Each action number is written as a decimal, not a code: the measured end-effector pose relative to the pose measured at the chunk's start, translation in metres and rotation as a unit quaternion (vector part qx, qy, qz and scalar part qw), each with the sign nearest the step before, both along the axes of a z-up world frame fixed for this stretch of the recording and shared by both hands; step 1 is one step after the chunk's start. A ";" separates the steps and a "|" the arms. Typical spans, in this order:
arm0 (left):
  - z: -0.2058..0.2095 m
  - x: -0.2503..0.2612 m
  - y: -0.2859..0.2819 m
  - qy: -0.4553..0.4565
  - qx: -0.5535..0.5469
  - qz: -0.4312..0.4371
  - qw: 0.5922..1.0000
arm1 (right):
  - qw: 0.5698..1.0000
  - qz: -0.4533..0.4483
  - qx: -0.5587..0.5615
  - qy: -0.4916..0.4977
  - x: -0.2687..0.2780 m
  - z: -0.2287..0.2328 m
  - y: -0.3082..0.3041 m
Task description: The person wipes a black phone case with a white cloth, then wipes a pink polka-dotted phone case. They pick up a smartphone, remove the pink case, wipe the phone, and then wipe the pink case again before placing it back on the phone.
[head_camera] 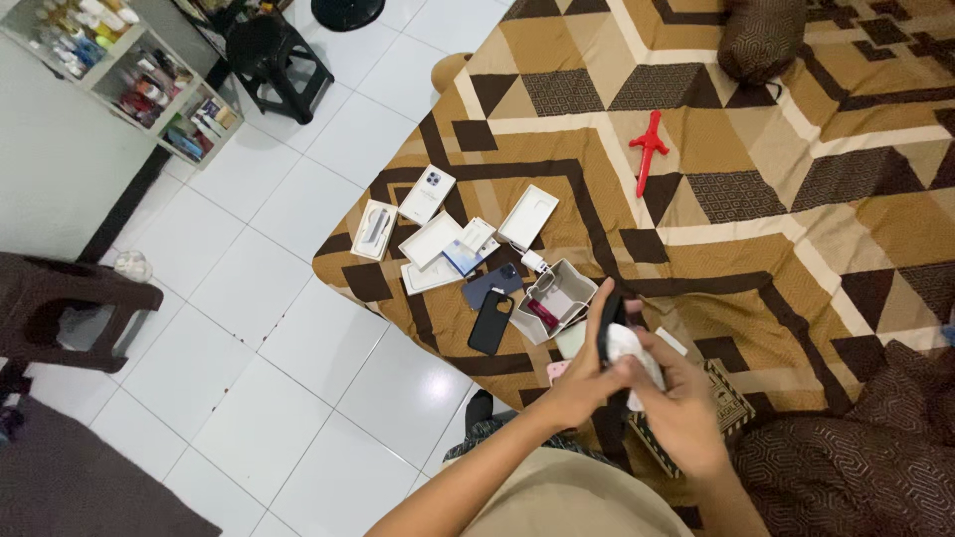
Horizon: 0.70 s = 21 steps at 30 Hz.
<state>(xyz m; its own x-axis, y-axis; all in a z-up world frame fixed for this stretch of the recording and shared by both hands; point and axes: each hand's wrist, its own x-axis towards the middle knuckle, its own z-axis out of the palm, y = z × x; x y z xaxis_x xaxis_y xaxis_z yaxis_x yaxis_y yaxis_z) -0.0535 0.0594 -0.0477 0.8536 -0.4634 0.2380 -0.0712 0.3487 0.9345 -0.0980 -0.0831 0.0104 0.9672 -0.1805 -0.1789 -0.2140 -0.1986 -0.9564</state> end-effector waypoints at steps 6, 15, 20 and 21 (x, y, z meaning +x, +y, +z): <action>0.030 0.010 0.007 0.265 -0.291 -0.104 0.913 | 0.996 -0.038 -0.025 -0.079 0.012 0.055 0.002; 0.058 0.017 0.006 0.231 -0.269 -0.098 0.930 | 0.866 0.068 -0.357 -0.344 0.019 0.059 0.065; 0.069 0.039 0.031 0.236 -0.273 -0.021 0.932 | 0.885 0.124 -0.310 -0.325 0.016 0.045 0.076; 0.072 0.040 0.039 0.236 -0.272 -0.007 0.933 | 0.883 0.138 -0.302 -0.332 0.010 0.043 0.074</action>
<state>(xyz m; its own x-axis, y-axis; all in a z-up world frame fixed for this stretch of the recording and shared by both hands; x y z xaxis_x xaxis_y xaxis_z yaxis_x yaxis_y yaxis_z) -0.0131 0.0983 0.0244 0.9172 -0.3964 0.0402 0.3121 0.7776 0.5458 -0.0883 -0.0089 0.0537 0.8449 0.2094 0.4922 0.4897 -0.6729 -0.5544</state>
